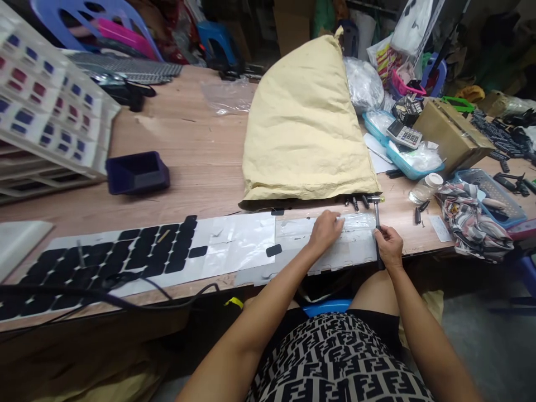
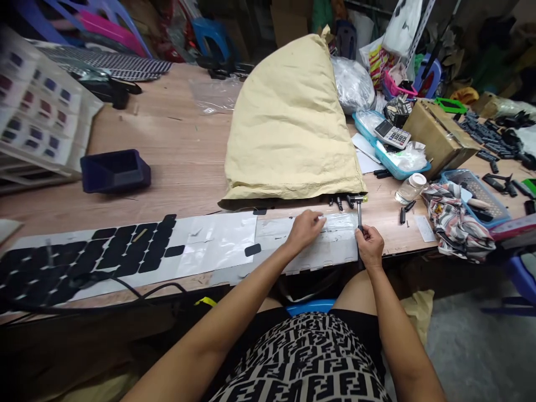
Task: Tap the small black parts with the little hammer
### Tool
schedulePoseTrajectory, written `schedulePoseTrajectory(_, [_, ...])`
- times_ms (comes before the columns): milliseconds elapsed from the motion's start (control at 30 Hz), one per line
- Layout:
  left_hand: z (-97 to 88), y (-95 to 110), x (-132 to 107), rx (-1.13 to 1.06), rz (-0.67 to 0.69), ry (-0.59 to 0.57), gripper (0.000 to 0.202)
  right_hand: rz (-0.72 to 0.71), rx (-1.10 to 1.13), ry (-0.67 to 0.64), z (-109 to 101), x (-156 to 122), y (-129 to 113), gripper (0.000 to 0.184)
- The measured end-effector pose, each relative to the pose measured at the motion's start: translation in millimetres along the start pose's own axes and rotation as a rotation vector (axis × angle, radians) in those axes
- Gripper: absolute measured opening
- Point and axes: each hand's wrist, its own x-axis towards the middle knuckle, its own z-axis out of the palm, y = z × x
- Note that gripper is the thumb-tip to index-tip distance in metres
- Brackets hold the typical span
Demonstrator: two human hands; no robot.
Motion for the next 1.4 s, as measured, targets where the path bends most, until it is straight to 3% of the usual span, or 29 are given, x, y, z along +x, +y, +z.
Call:
schedulePoseTrajectory(133, [19.4, -2.5, 71.9, 0.181, -0.140, 0.153, 0.027, -0.020, -0.011, -0.008, 0.6, -0.4, 2.9, 0.026])
schedulePoseTrajectory(267, [28.0, 2.5, 92.4, 0.284, -0.232, 0.160, 0.028, -0.039, -0.022, -0.008, 0.6, -1.7, 3.0, 0.024])
schedulePoseTrajectory(400, [18.2, -3.2, 77.2, 0.261, -0.234, 0.105, 0.023, -0.044, -0.030, -0.001, -0.2, -2.5, 2.7, 0.023])
schedulePoseTrajectory(600, [-23.5, -34.6, 15.6, 0.221, -0.164, -0.048, 0.015, -0.053, -0.034, -0.008, 0.7, -2.0, 5.1, 0.023])
schedulePoseTrajectory(733, [-25.5, -48.8, -9.6, 0.128, -0.054, -0.038, 0.010, -0.041, -0.037, -0.015, 0.8, -1.0, 4.8, 0.024])
schedulePoseTrajectory(833, [-13.0, -53.9, -11.4, 0.065, -0.001, 0.045, 0.016, -0.048, -0.043, -0.029, -0.8, -0.6, 2.6, 0.024])
schedulePoseTrajectory(967, [-2.9, -57.8, -7.3, 0.004, 0.019, 0.072, 0.016, -0.116, -0.056, -0.041, -4.1, -3.0, -4.2, 0.023])
schedulePoseTrajectory(1267, [-3.7, -59.2, -6.2, -0.031, 0.012, 0.074, 0.016, -0.478, -0.231, -0.225, -2.7, -30.7, -35.5, 0.016])
schedulePoseTrajectory(1400, [-4.2, -58.7, -5.9, -0.026, 0.008, 0.060, 0.017, -0.533, -0.324, -0.253, 3.8, -38.4, -42.4, 0.016])
